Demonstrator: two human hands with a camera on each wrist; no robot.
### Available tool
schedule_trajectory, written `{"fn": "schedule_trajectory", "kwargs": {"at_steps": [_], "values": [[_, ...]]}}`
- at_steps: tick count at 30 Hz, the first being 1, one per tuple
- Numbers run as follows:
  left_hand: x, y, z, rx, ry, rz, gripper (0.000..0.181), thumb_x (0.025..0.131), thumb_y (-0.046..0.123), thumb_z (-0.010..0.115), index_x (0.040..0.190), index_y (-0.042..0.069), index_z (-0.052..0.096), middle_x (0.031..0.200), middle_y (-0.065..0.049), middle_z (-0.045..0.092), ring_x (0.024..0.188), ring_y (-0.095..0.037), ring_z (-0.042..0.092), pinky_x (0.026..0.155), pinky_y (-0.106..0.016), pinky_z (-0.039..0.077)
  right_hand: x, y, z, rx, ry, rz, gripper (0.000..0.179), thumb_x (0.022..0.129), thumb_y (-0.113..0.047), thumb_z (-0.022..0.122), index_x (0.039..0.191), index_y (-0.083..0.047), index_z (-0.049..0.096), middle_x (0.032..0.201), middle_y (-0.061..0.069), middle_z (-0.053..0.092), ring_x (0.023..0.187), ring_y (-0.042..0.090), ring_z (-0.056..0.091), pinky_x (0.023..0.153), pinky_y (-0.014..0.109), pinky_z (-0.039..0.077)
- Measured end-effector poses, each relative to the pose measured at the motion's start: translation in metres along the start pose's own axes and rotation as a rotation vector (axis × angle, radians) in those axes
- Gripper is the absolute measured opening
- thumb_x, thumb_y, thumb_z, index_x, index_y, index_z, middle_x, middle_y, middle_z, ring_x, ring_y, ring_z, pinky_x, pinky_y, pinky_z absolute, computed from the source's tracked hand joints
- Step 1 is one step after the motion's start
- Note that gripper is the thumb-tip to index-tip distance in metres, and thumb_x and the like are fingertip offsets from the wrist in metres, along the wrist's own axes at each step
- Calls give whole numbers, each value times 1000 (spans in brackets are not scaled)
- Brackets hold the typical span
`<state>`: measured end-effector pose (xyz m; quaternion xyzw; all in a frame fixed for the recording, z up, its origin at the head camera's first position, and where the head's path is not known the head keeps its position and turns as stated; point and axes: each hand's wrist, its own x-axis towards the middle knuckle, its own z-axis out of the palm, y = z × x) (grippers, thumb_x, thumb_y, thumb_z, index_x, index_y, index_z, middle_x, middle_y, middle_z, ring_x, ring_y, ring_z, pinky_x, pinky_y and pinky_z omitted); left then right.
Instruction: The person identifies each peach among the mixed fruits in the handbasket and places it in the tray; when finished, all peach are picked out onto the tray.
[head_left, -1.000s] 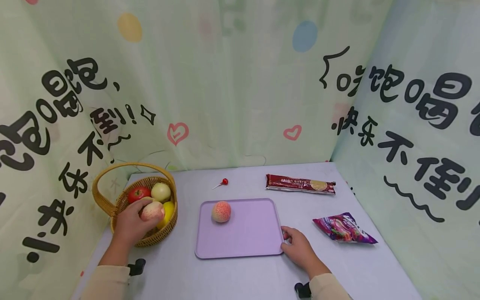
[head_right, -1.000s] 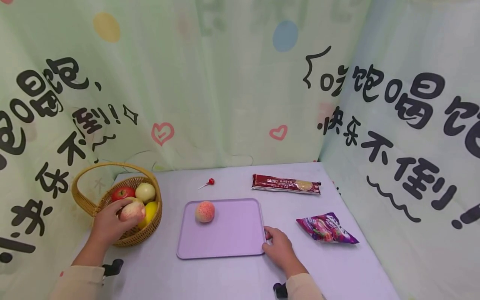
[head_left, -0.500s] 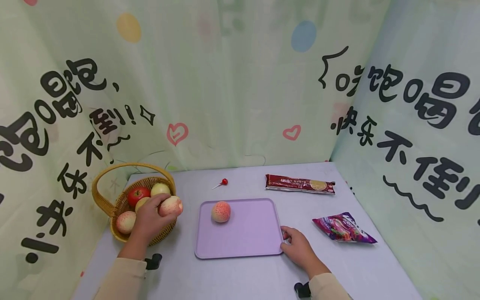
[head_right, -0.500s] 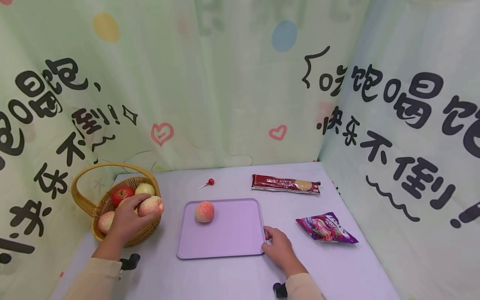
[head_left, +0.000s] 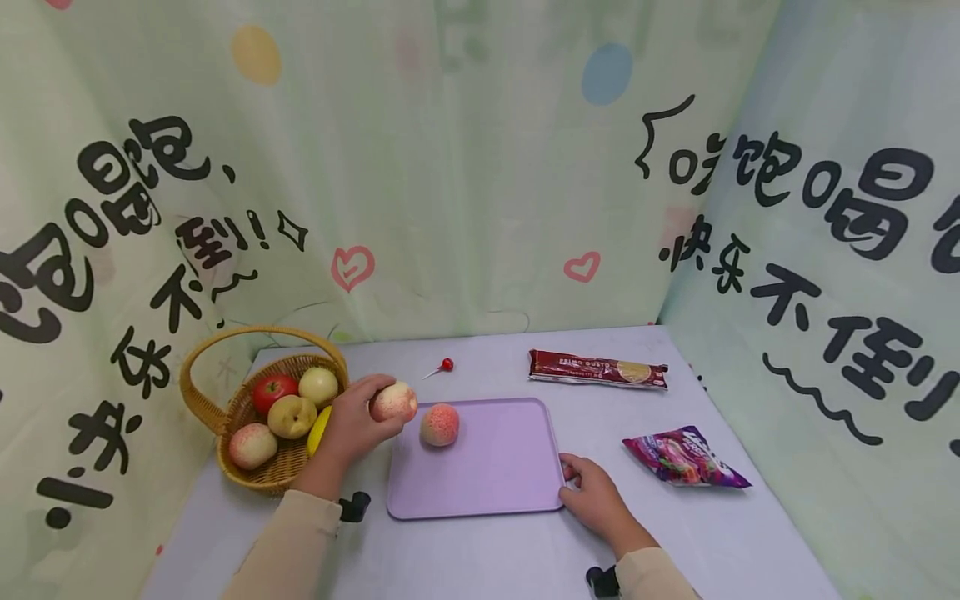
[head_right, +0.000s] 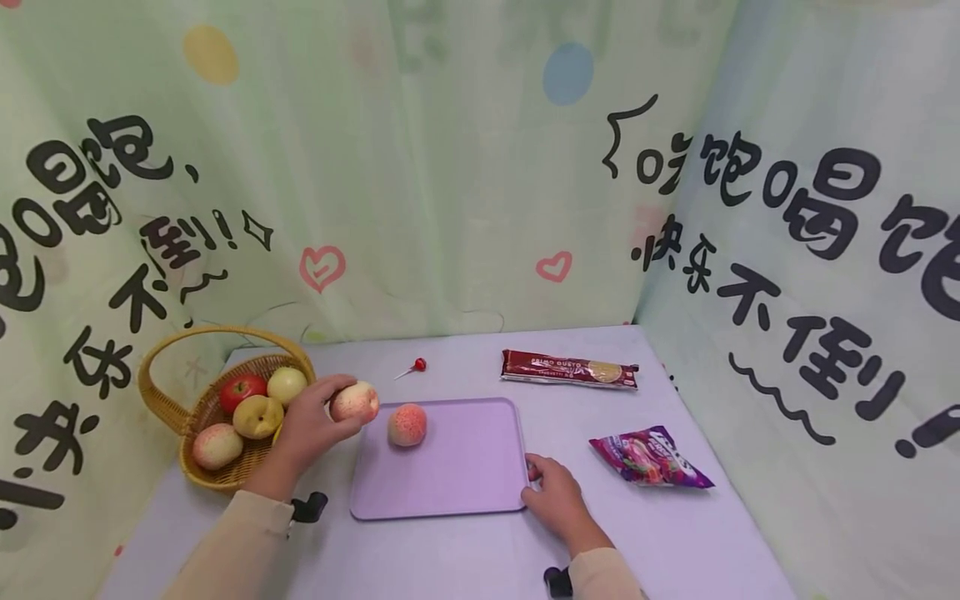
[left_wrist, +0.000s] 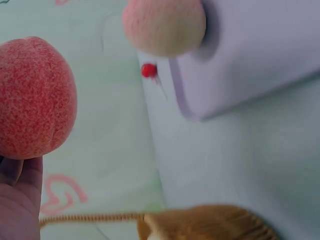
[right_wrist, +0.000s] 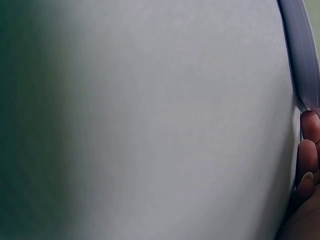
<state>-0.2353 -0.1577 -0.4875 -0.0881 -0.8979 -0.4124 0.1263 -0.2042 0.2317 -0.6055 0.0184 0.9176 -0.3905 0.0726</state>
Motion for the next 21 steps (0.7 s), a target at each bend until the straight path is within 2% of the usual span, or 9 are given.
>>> {"fn": "schedule_trajectory", "kwargs": {"at_steps": [5,10,21], "values": [[2,10,22,-6,-43,7,55,78,19,88,128,13,66,134,-4,65,119,-26,62,98,-45,58,-1,-2,-3,0,0,-9,57,85,-6,71,141,-1,59,104,3,62,98,21,53,87,40,50],[4,19,43,-37,-54,31,54,78,19,89,127,13,68,135,-3,65,122,-25,61,100,-44,56,-1,-1,-3,4,0,-9,58,85,-6,72,141,-1,58,105,3,62,98,21,53,87,39,50],[11,23,76,-86,-62,47,54,73,14,89,124,13,69,129,1,67,121,-21,60,98,-41,56,1,-1,-1,18,3,-17,60,82,-5,71,140,1,59,103,2,62,97,20,53,85,39,48]]}}
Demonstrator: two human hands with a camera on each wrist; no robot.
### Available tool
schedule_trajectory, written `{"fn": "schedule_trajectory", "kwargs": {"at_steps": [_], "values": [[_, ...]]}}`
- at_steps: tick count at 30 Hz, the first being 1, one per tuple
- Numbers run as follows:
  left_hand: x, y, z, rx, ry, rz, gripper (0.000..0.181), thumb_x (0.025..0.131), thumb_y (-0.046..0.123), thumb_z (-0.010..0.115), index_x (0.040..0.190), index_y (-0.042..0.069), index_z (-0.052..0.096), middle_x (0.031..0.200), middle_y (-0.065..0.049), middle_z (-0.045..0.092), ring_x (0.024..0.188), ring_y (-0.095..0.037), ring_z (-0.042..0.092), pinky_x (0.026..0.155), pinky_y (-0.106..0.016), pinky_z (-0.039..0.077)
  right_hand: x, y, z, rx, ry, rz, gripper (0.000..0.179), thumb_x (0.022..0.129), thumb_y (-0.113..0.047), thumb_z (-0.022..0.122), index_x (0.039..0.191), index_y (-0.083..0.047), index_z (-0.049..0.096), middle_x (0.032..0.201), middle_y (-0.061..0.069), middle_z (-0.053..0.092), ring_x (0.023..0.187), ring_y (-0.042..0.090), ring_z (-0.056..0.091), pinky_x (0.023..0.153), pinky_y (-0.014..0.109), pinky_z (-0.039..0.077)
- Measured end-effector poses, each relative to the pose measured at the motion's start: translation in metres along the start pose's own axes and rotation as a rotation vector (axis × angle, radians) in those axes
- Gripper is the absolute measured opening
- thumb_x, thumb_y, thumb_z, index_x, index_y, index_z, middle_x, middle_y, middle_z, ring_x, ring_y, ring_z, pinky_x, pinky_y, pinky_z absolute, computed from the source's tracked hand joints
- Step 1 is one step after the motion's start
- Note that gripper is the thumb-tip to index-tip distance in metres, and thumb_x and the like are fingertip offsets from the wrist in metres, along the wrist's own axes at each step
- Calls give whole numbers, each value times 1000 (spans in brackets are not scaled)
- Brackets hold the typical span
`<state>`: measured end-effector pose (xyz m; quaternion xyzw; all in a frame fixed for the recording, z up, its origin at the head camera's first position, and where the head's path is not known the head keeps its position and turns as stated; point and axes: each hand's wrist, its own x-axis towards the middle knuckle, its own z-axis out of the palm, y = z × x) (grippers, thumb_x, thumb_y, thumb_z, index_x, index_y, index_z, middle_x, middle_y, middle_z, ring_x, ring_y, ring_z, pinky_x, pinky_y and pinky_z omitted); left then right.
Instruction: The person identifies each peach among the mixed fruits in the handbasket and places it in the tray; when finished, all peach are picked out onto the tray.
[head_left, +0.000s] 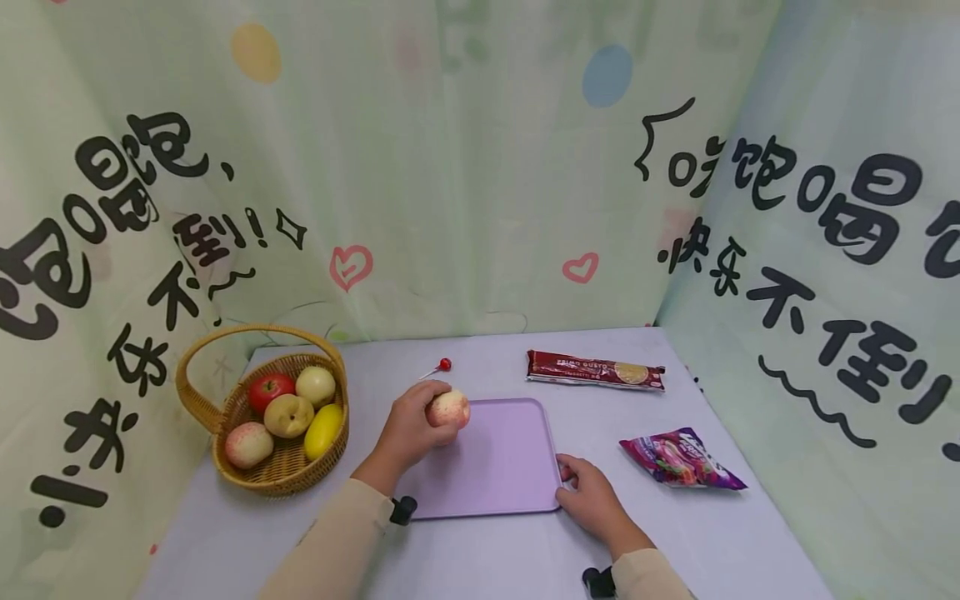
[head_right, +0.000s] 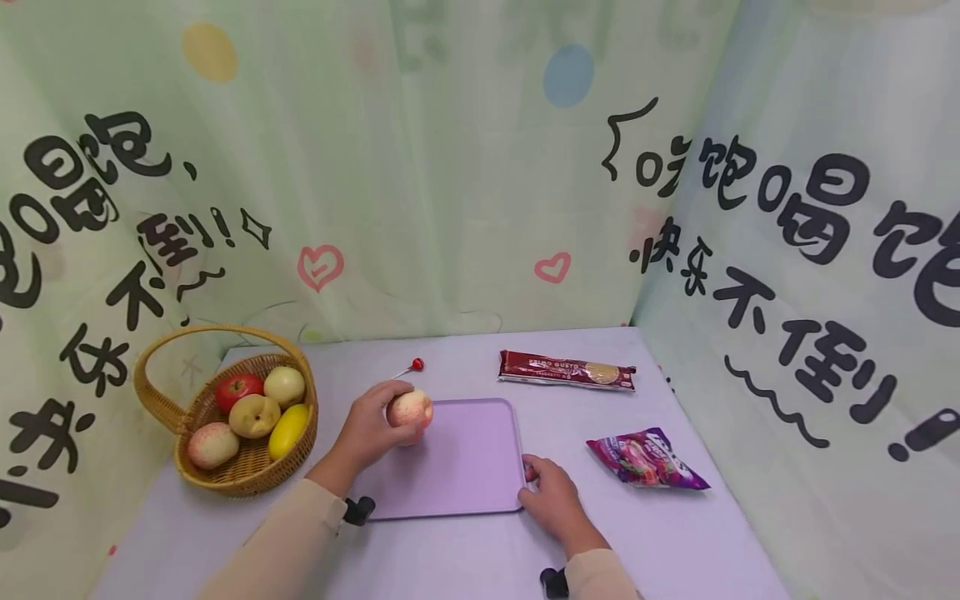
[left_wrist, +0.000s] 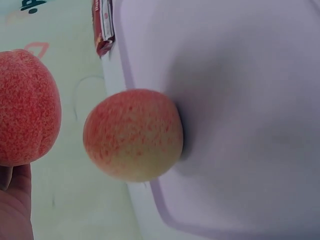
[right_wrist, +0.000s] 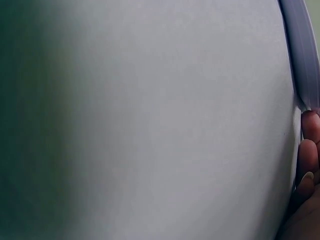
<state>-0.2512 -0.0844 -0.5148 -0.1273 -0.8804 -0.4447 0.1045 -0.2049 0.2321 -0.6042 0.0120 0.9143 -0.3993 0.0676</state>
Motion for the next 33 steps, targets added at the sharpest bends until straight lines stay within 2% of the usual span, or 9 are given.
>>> {"fn": "schedule_trajectory", "kwargs": {"at_steps": [4,10,18,27,33], "values": [[3,3,10,-1,-20,7,53,74,14,86,124,12,68,130,0,67,120,-22,61,96,-41,56,0,0,-1,-7,4,2,59,83,-6,72,141,0,58,103,2,62,98,20,53,86,39,49],[4,6,28,-18,-67,-47,54,76,20,86,126,14,68,134,-1,64,119,-22,60,94,-40,58,-1,0,0,-13,8,9,59,85,-6,72,142,-2,58,105,2,62,99,20,53,89,40,51],[10,11,48,-5,-130,-18,52,78,24,85,127,15,68,133,0,65,119,-20,60,96,-40,56,-2,-2,0,-10,6,10,58,84,-6,72,141,-2,59,104,2,62,99,20,53,90,41,50],[18,15,66,2,-198,-35,50,78,22,86,124,18,68,130,3,65,114,-17,59,98,-38,55,-4,-1,1,-12,21,-15,57,82,-5,72,138,0,61,101,1,61,96,19,52,86,39,49],[22,16,73,13,-244,-33,50,79,21,85,125,16,68,130,1,65,117,-18,59,101,-39,53,-4,0,2,-15,31,-33,56,81,-4,72,136,0,62,99,0,61,93,18,51,83,36,47]]}}
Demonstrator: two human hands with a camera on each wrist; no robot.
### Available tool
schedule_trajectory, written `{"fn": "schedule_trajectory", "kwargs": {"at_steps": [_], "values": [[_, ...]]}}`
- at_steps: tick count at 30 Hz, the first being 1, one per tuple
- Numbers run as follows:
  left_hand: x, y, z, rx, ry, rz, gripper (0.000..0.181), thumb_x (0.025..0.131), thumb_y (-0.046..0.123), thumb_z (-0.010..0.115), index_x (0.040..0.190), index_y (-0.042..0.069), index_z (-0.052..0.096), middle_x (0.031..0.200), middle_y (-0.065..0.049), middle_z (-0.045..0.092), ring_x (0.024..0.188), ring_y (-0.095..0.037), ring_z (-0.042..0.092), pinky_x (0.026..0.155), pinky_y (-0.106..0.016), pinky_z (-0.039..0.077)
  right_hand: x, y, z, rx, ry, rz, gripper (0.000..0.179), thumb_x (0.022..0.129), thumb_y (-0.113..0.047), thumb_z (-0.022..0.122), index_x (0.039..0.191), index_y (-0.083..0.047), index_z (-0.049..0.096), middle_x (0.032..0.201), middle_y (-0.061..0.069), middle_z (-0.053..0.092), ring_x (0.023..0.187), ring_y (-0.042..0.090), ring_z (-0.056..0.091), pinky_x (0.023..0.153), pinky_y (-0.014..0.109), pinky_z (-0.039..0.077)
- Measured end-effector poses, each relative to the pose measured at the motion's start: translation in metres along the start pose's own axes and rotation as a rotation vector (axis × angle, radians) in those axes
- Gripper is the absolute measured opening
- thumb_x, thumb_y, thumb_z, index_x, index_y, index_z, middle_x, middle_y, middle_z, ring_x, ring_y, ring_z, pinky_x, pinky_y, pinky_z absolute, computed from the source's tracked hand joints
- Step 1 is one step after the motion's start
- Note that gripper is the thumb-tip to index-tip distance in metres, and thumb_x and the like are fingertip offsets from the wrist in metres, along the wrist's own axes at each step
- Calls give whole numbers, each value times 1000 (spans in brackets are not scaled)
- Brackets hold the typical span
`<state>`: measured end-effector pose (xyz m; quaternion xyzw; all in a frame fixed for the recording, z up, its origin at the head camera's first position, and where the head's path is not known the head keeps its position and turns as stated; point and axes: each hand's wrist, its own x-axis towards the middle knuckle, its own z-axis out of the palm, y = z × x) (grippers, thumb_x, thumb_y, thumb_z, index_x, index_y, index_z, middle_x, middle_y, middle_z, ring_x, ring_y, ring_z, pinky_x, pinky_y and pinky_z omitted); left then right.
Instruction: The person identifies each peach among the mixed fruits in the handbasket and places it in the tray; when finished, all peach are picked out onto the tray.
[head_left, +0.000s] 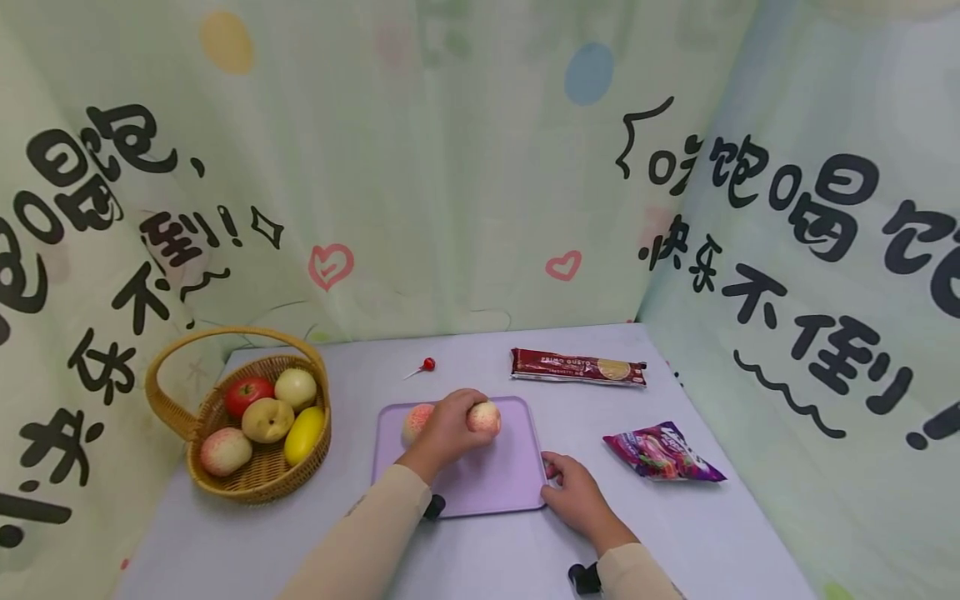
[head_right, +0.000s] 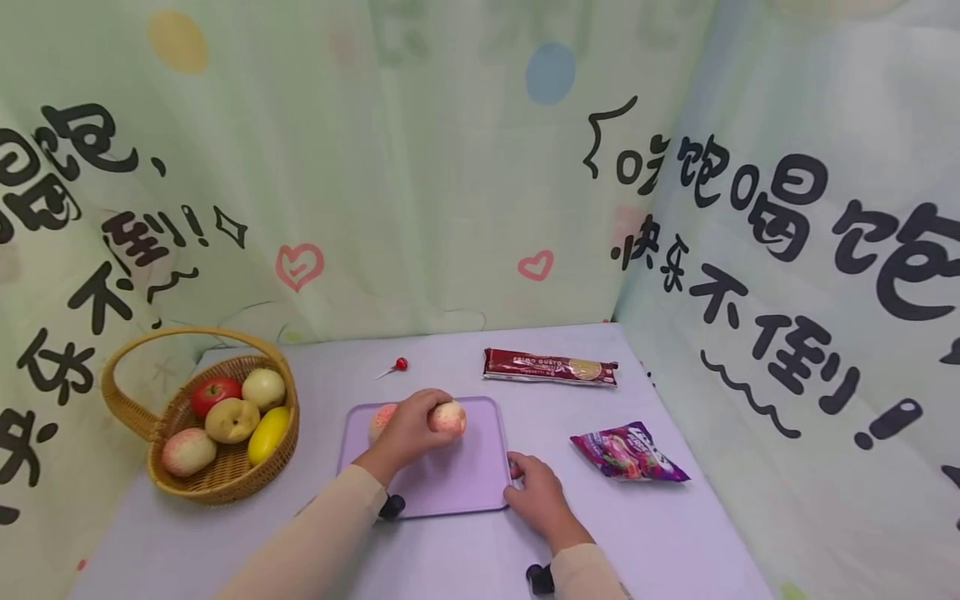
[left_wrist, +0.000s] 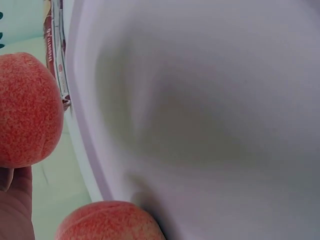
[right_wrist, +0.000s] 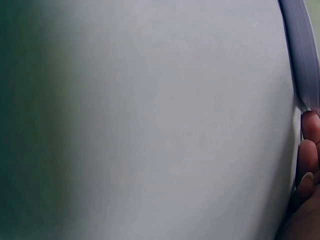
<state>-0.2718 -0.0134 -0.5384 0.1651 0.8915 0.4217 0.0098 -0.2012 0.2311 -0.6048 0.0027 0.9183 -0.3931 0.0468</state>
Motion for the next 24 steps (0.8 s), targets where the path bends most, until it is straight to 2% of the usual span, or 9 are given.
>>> {"fn": "schedule_trajectory", "kwargs": {"at_steps": [8,14,17,21,24], "values": [[6,1,7,-8,-40,-26,50,81,18,85,127,13,67,129,-2,65,114,-20,59,102,-41,53,-1,0,0,3,-14,22,57,83,-6,73,139,-1,60,100,0,60,96,19,52,85,38,49],[10,-4,12,-13,-63,-25,54,79,17,86,129,8,67,130,-6,65,112,-21,60,102,-42,52,1,0,-1,1,-14,13,57,83,-6,73,138,0,61,100,0,60,94,18,51,82,36,48],[11,-7,14,-25,-70,-46,56,79,17,87,130,7,66,129,-6,66,109,-21,60,101,-42,53,2,0,-1,4,-8,5,58,81,-5,73,137,1,61,99,-1,60,93,17,51,81,34,47],[12,-9,17,-28,-68,-71,58,79,17,88,131,6,66,130,-7,66,111,-21,61,102,-43,53,2,-1,-1,9,-12,-2,58,80,-4,74,137,2,61,99,0,61,92,17,51,81,34,46],[14,-9,20,-17,-71,-66,59,80,17,87,133,6,65,133,-7,65,115,-22,60,105,-42,51,1,-1,-3,0,-13,5,59,80,-5,74,138,1,61,99,0,60,92,17,51,82,35,47]]}}
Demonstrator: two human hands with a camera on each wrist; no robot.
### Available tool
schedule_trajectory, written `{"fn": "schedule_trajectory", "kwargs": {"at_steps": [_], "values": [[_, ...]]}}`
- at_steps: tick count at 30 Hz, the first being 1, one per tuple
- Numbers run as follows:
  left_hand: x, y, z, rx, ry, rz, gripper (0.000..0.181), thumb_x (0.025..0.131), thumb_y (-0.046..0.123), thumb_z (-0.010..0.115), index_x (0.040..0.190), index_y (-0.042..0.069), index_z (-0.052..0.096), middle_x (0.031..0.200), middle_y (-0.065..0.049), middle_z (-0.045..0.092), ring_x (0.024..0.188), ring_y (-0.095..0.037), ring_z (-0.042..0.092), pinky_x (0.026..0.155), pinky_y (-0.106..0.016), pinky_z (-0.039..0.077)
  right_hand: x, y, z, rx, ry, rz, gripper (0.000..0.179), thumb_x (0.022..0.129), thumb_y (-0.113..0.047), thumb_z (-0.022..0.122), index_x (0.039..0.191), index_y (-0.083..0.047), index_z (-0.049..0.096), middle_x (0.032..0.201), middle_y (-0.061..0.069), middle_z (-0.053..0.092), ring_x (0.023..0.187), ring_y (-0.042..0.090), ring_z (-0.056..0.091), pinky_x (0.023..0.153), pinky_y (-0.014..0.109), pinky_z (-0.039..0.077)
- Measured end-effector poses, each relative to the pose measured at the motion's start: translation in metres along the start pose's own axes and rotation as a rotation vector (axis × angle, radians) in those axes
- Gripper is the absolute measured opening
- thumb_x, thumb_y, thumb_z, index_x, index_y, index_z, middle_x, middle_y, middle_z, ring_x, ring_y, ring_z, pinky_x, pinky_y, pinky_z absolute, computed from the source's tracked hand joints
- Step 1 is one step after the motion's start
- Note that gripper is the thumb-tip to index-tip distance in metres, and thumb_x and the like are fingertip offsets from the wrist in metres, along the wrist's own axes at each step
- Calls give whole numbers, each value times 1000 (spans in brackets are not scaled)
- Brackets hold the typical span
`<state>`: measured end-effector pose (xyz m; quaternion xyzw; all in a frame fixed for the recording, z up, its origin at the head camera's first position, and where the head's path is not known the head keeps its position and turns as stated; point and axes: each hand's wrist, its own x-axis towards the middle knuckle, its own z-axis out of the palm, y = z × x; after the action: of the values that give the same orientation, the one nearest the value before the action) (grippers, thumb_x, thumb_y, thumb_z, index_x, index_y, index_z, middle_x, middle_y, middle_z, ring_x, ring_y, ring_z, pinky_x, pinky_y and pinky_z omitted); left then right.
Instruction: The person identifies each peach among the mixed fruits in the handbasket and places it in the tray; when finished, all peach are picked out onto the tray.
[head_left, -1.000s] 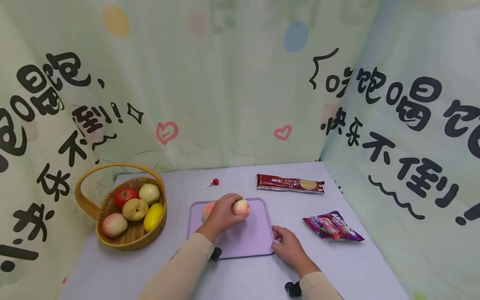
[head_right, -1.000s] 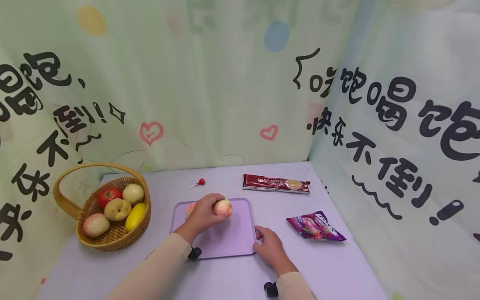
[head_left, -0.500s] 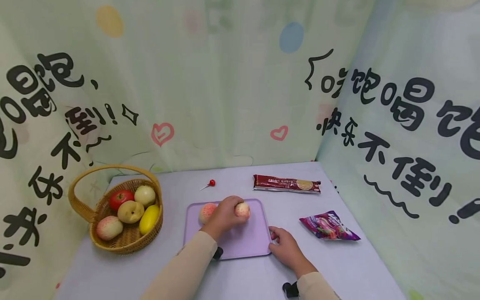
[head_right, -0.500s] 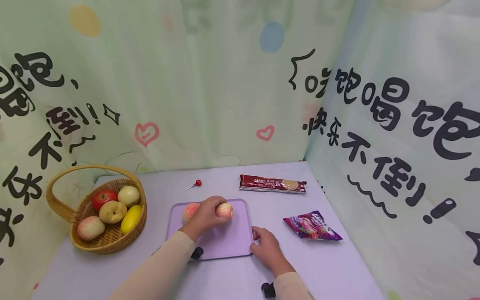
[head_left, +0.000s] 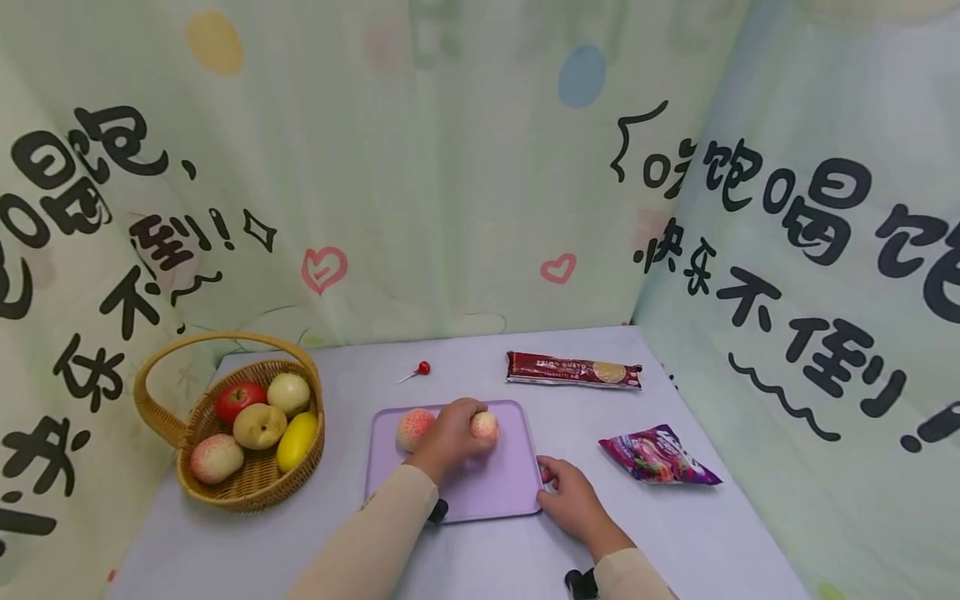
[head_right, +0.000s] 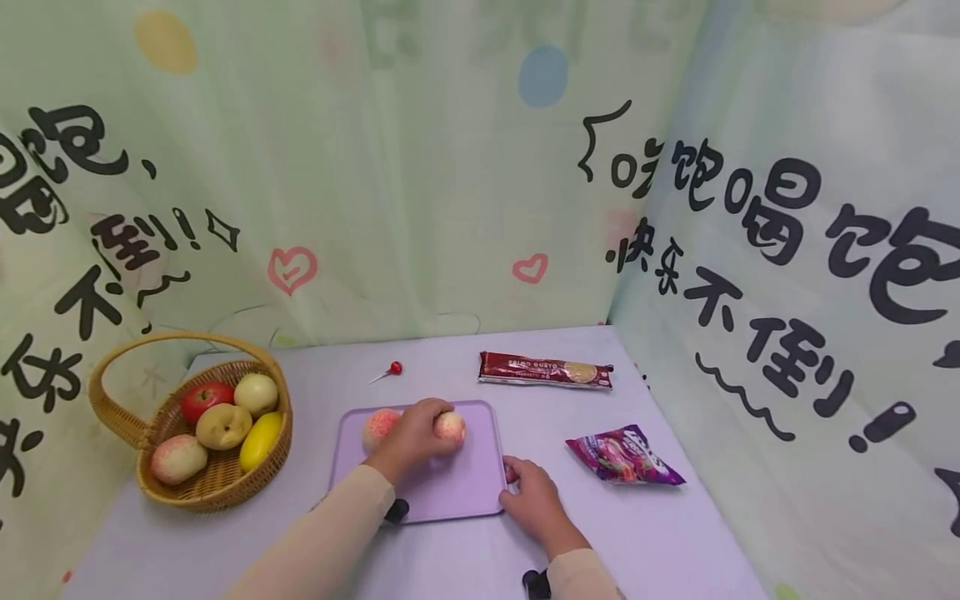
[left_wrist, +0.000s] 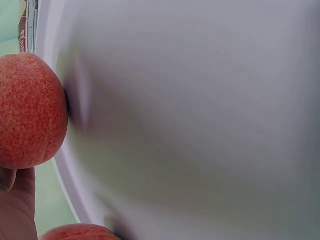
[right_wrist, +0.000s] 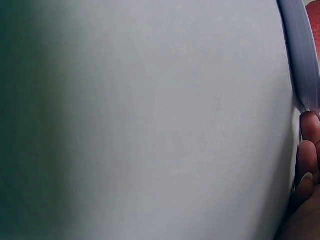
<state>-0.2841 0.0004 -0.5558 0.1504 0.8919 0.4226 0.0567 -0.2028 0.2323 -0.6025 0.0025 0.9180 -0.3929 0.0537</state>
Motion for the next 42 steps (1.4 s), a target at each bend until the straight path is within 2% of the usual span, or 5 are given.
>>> {"fn": "schedule_trajectory", "kwargs": {"at_steps": [10,18,31,37,42], "values": [[3,1,4,64,-48,10,62,83,24,81,140,11,60,143,-6,58,125,-22,56,109,-40,49,-1,-1,-2,4,9,3,60,80,-4,73,139,2,60,100,0,61,95,18,53,85,38,49],[2,-1,4,73,-46,29,68,81,30,84,142,11,59,142,-6,58,125,-21,56,109,-39,49,1,1,-2,-9,19,-8,60,79,-4,73,138,1,61,100,0,62,94,17,53,84,36,49],[-5,-2,2,74,-47,-9,70,81,37,88,141,15,59,138,-1,60,118,-17,58,106,-38,51,3,0,2,-3,-9,12,60,81,-4,73,139,0,60,101,0,62,94,18,53,83,36,47],[-8,-2,-1,62,-51,-7,71,79,37,89,141,15,60,141,-2,59,123,-19,56,109,-40,49,4,-1,1,-16,5,9,59,80,-5,72,139,-1,61,100,0,62,94,18,53,83,36,47],[-10,-5,-1,94,-51,18,71,79,38,89,140,14,60,141,-3,59,130,-20,54,113,-40,46,4,0,2,-11,2,14,60,80,-5,71,139,-2,61,100,0,62,95,18,53,83,36,47]]}}
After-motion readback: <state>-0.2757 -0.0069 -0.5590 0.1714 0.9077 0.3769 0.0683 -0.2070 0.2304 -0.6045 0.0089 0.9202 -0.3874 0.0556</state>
